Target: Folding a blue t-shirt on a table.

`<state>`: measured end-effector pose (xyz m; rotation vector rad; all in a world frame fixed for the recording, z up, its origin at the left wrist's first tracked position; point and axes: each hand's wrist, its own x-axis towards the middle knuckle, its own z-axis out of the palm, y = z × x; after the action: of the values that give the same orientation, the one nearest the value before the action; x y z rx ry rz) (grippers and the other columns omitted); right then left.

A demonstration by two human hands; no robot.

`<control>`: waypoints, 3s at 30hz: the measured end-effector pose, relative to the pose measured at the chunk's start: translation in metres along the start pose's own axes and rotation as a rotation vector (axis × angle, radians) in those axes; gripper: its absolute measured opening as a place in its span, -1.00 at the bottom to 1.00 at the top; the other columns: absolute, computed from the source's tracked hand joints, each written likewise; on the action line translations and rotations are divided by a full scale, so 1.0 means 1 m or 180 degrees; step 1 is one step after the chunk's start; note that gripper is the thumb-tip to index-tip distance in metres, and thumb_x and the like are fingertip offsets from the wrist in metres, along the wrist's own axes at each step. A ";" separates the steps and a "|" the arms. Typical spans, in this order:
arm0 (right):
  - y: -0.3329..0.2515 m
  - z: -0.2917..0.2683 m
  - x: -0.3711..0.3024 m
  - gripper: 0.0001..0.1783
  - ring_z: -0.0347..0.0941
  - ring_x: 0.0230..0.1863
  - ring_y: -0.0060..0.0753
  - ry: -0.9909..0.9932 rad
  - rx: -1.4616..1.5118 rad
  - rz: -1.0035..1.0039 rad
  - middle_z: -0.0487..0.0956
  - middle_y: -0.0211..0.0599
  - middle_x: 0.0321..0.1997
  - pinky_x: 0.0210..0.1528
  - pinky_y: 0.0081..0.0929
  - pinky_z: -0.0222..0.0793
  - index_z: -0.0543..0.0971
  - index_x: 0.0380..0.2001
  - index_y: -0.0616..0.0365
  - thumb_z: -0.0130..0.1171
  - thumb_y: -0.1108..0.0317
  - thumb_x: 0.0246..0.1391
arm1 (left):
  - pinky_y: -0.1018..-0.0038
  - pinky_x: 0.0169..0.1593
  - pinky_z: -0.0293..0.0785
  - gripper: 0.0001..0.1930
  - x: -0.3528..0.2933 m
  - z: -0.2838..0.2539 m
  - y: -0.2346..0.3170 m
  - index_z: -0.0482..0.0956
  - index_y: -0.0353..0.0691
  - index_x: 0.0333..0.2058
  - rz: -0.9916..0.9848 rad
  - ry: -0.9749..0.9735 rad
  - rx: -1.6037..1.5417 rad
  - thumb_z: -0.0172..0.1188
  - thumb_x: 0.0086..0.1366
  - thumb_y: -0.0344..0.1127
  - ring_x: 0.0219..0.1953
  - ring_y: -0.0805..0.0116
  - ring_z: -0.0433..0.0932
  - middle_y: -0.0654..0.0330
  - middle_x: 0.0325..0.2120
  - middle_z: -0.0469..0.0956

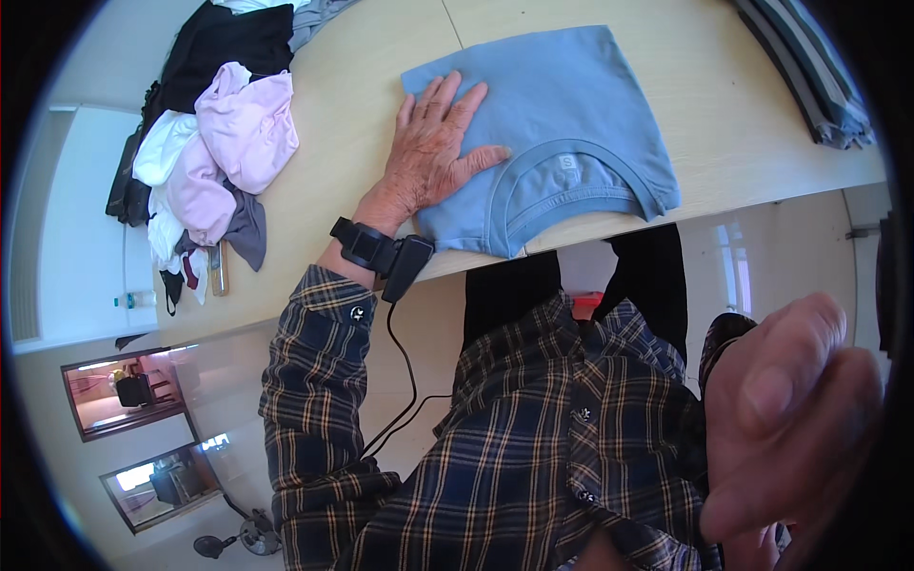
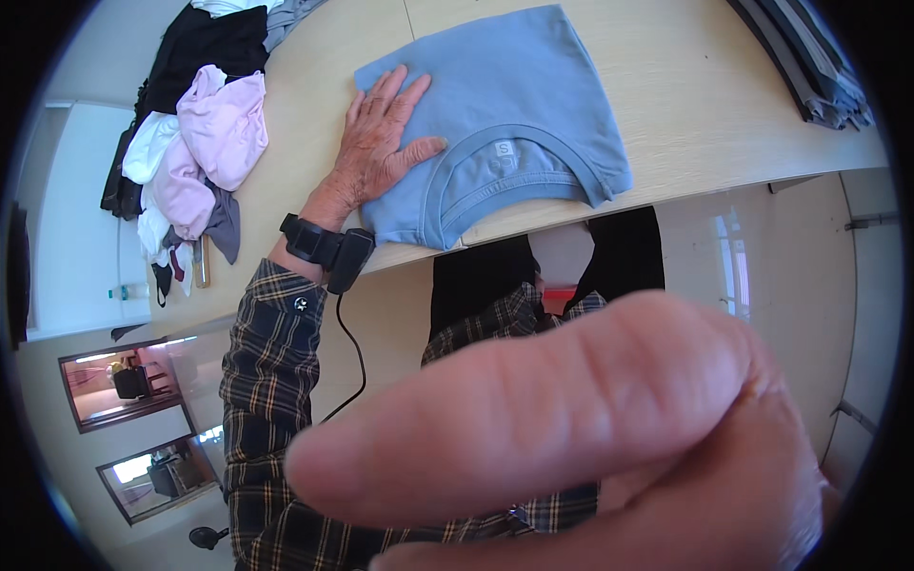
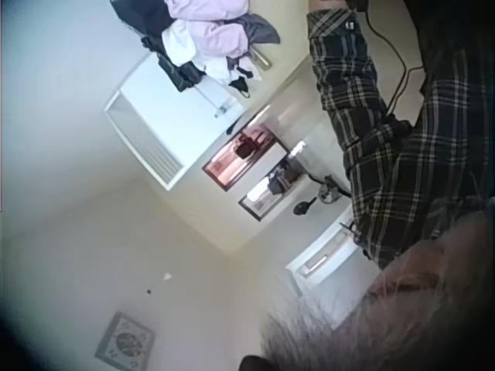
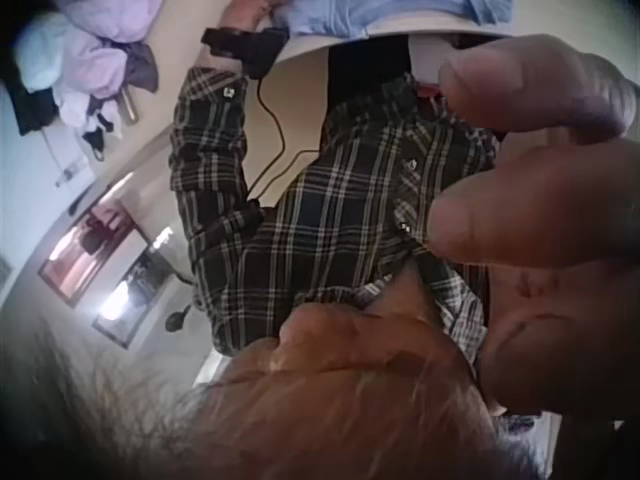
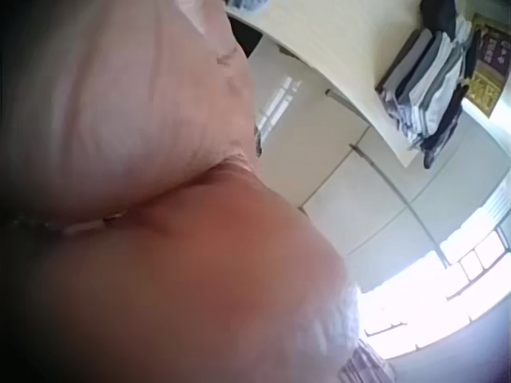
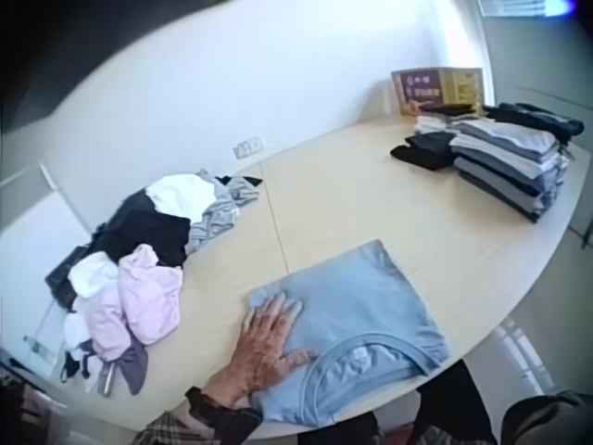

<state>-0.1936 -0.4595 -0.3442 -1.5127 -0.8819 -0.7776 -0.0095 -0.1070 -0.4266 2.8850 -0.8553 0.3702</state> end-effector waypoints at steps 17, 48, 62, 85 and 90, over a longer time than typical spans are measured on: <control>-0.035 0.030 0.040 -0.87 0.49 -0.40 -0.76 -0.0616 0.0596 0.1031 0.60 -0.44 -0.40 -0.22 -0.67 0.40 0.49 -0.41 0.02 0.00 0.35 0.21 | 0.01 0.39 -0.22 -0.14 -0.006 0.000 -0.003 0.20 -0.05 0.29 0.0013 0.0017 0.0034 -0.02 0.18 0.42 0.37 0.02 0.01 -0.03 0.32 0.08; 0.169 0.148 0.034 -0.20 0.05 0.38 0.16 -0.1981 -0.2009 0.0875 0.18 0.15 0.32 0.38 0.11 -0.11 0.19 0.25 0.30 0.03 -0.10 0.15 | -0.29 0.28 -0.18 -0.09 0.008 -0.007 0.037 0.11 -0.16 0.31 0.0508 -0.0163 -0.0011 0.16 0.12 0.26 0.38 -0.08 -0.03 -0.05 0.32 0.06; 0.199 0.054 0.027 0.03 -0.10 0.44 0.14 -0.2083 -0.2795 0.1290 0.09 0.21 0.38 0.44 0.01 -0.27 0.13 0.27 0.41 -0.08 -0.37 0.10 | -0.30 0.27 -0.16 -0.05 0.009 -0.014 0.041 0.14 -0.21 0.30 0.0493 -0.0109 -0.0120 0.12 0.10 0.35 0.37 -0.08 -0.01 -0.08 0.32 0.06; 0.257 0.139 0.066 0.02 -0.06 0.43 0.11 -0.2072 -0.2296 0.1036 0.12 0.19 0.37 0.43 0.05 -0.28 0.13 0.27 0.40 -0.16 -0.37 0.12 | -0.16 0.34 -0.25 -0.03 0.053 0.004 -0.006 -0.04 -0.24 0.35 0.0159 -0.0312 0.0040 0.07 0.18 0.30 0.40 -0.10 -0.10 -0.08 0.35 -0.01; 0.272 0.090 0.072 0.08 -0.10 0.45 0.10 -0.2174 -0.2796 0.1353 0.09 0.17 0.39 0.43 0.07 -0.30 0.11 0.28 0.41 -0.20 -0.44 0.10 | -0.14 0.35 -0.28 0.07 0.048 0.001 -0.013 -0.10 -0.32 0.35 0.0028 -0.0180 -0.0269 -0.06 0.15 0.45 0.40 -0.12 -0.11 -0.16 0.34 -0.04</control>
<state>0.0781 -0.3774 -0.4271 -2.7364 -0.6596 -0.3087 0.0365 -0.1212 -0.4159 2.8271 -0.8707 0.2483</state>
